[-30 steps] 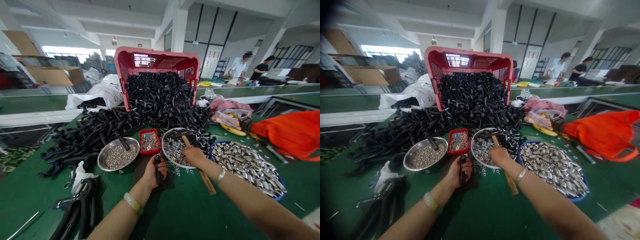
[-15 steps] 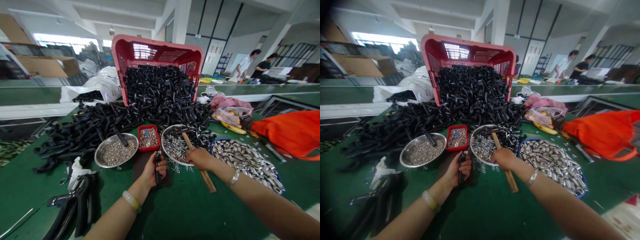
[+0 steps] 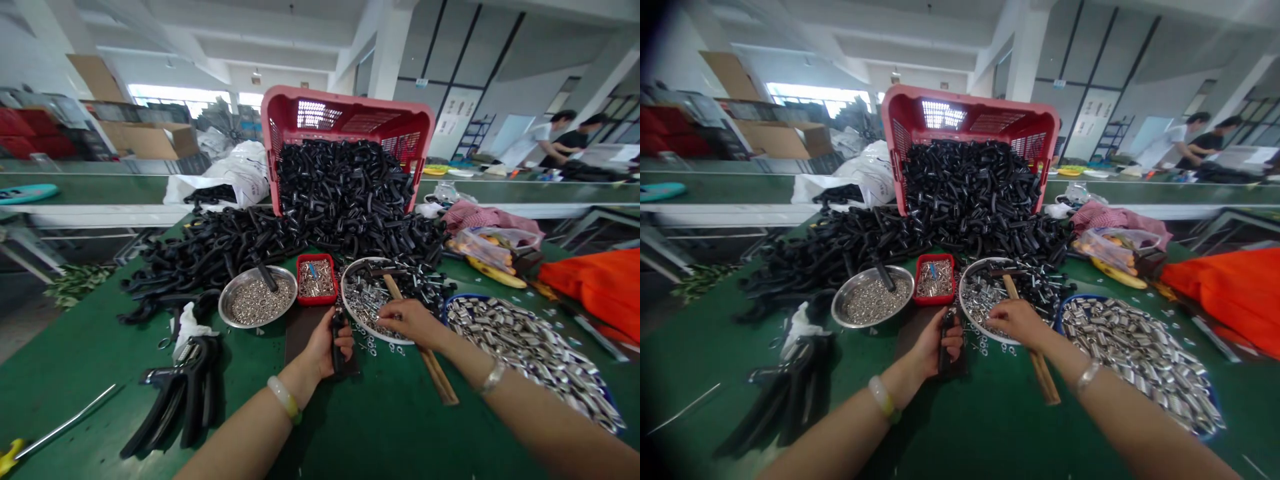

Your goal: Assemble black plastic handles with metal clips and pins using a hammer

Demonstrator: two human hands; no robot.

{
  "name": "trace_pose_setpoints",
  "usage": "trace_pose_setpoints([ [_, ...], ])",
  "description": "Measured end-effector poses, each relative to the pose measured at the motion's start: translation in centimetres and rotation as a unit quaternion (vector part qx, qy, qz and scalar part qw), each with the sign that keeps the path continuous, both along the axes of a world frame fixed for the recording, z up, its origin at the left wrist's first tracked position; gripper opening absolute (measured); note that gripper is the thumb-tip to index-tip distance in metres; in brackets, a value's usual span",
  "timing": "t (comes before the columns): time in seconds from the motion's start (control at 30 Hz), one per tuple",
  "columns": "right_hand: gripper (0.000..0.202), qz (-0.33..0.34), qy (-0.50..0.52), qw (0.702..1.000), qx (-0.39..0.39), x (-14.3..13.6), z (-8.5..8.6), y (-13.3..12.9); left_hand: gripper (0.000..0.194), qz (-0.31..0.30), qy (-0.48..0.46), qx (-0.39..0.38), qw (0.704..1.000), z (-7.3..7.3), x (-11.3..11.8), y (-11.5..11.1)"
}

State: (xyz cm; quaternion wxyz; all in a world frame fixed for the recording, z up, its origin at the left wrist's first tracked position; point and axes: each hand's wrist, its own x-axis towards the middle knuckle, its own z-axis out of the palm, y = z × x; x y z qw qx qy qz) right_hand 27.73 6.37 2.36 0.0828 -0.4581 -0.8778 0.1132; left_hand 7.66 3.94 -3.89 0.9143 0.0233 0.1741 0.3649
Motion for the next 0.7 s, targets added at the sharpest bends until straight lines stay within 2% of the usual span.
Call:
trace_pose_setpoints([
  [0.1,0.013,-0.050,0.180,0.982,0.016,-3.4,-0.2,-1.1,0.037,0.007,0.032,-0.002,0.999,-0.1,0.3,0.1],
  [0.17,0.010,-0.048,0.200,0.978,0.030,-5.4,-0.4,-1.5,0.039,0.018,0.041,0.001,0.999,-0.1,0.4,0.0],
  [0.3,0.024,-0.046,0.178,0.982,0.040,-7.0,-0.6,-1.4,0.040,0.030,0.042,0.008,0.999,0.0,0.5,-0.2],
  [0.43,0.020,-0.050,0.146,0.987,0.048,-6.9,-0.9,-0.8,0.041,0.059,0.078,0.010,0.995,0.3,0.7,-0.1],
  [0.6,0.035,-0.070,0.068,0.989,0.111,-7.0,-1.9,-1.2,0.037,0.058,0.098,0.022,0.993,0.4,0.6,-0.2],
  [0.7,0.040,-0.018,0.023,0.993,0.111,-6.1,-2.0,-0.7,0.026,0.079,0.110,0.042,0.990,0.4,0.4,-0.3],
])
